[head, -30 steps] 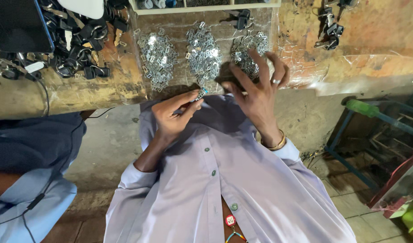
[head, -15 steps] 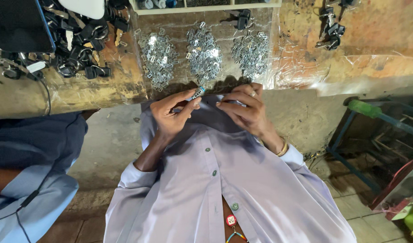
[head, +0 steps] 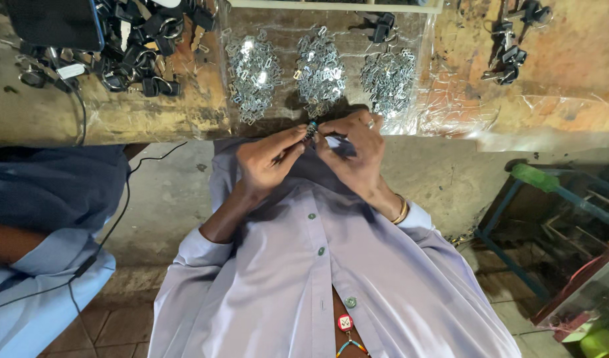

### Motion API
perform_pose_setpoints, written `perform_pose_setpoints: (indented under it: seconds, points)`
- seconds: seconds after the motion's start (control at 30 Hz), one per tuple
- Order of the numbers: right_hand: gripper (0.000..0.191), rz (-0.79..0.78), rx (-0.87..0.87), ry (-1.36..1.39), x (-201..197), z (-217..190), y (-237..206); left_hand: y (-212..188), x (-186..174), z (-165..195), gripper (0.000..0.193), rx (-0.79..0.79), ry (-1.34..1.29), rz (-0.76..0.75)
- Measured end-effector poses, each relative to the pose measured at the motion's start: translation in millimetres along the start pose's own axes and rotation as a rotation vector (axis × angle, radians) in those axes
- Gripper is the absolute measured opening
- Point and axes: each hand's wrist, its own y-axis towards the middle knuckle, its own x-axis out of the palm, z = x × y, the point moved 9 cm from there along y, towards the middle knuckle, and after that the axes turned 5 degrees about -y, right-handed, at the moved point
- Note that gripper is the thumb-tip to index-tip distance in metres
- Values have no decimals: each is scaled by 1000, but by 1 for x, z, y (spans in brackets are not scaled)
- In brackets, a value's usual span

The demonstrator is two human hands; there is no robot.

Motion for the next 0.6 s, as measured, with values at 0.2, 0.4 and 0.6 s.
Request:
perform_pose_setpoints:
  seconds: [0.2, 0.4, 0.6]
  points:
    - [24, -161, -79, -248, 10, -4, -6, 1, -2, 8, 26, 78, 53, -28]
    - [32, -52, -230, -452, -4, -10, -1, -9, -19, -9, 23, -107, -153, 56]
    - [37, -60, -159, -392, -8, -1, -5, -17, -19, -26, 22, -240, -322, 95]
